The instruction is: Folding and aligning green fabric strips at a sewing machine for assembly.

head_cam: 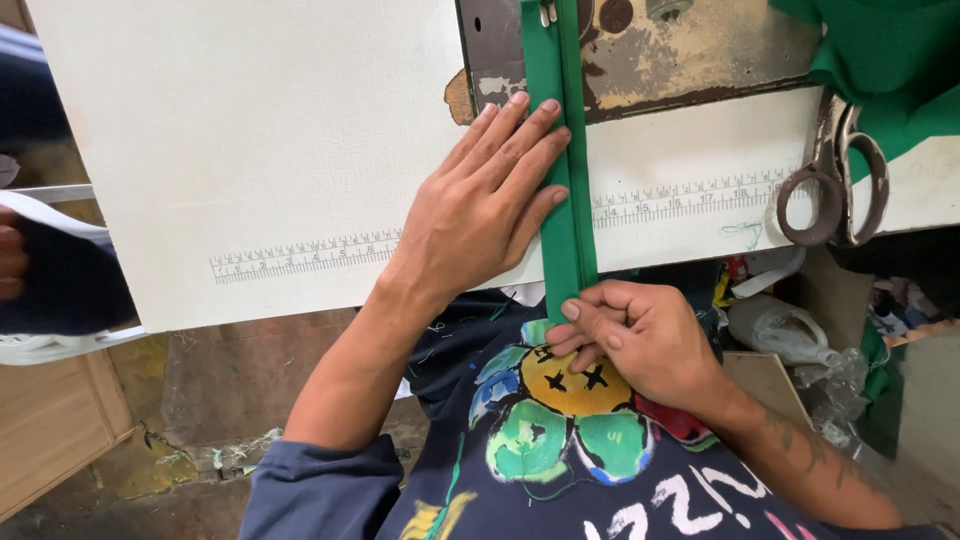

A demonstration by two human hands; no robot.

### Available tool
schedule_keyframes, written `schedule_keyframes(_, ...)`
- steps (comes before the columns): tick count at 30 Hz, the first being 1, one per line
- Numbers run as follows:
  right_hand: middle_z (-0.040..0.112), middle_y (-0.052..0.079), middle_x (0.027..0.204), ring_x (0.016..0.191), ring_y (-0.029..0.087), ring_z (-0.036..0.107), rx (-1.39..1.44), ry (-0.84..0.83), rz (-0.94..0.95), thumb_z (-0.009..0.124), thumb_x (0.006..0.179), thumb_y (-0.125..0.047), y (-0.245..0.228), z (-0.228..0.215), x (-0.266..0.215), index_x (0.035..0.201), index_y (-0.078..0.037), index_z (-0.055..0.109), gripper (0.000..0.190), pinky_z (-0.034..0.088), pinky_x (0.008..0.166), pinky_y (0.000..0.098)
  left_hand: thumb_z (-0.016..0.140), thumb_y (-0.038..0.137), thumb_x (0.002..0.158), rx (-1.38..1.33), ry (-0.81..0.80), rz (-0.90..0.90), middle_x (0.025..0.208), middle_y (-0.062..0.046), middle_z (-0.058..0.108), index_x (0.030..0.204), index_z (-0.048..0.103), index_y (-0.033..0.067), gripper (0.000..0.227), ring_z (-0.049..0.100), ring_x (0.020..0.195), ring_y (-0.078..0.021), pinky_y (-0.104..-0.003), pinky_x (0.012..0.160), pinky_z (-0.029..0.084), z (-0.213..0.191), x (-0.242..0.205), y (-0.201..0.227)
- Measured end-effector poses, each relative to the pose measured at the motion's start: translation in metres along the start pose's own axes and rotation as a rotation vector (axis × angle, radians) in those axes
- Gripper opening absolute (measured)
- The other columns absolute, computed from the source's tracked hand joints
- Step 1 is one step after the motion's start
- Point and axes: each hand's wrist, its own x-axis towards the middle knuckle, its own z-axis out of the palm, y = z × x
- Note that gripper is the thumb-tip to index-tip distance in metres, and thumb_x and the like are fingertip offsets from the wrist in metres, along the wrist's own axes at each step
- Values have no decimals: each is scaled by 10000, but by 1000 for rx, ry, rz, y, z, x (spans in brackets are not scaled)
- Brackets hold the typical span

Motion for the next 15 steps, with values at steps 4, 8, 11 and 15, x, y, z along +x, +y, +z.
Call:
schedule_keyframes(4, 914, 259, 859, 701, 310, 891, 24, -26, 15, 717, 988, -179, 4, -1, 6, 946, 111, 828, 314, 750, 597, 363, 676, 287, 1195, 27, 2, 30, 1607, -198, 580, 1481, 687, -33, 429, 495, 1544, -396, -520, 1329, 421, 2, -1, -2)
schedule_keyframes(8, 911, 262, 855, 711, 318, 898, 28, -29, 11, 712, 994, -173, 9, -3, 8, 939, 112, 820, 310, 755, 603, 365, 668, 310, 1195, 40, 3, 39, 1599, -201, 590, 1474, 696, -34, 444, 507, 1534, -398, -521, 1321, 428, 3, -1, -2)
schedule_keyframes(11, 904, 281, 843, 676, 338, 887, 62, -32, 10, 715, 992, -157, 11, -4, 8, 948, 122, 812, 298, 753, 596, 378, 678, 325, 1194, 46, 15, 49, 1593, -201, 595, 1463, 706, -35, 451, 518, 1527, -401, -521, 1318, 430, 4, -2, -3)
schedule_keyframes(15, 898, 297, 863, 656, 348, 868, 90, -51, 8, 713, 993, -133, 20, -8, 13, 974, 139, 804, 287, 743, 587, 392, 672, 337, 1194, 59, 10, 51, 1591, -201, 602, 1475, 701, -32, 465, 516, 1526, -402, -525, 1317, 426, 5, -3, -3)
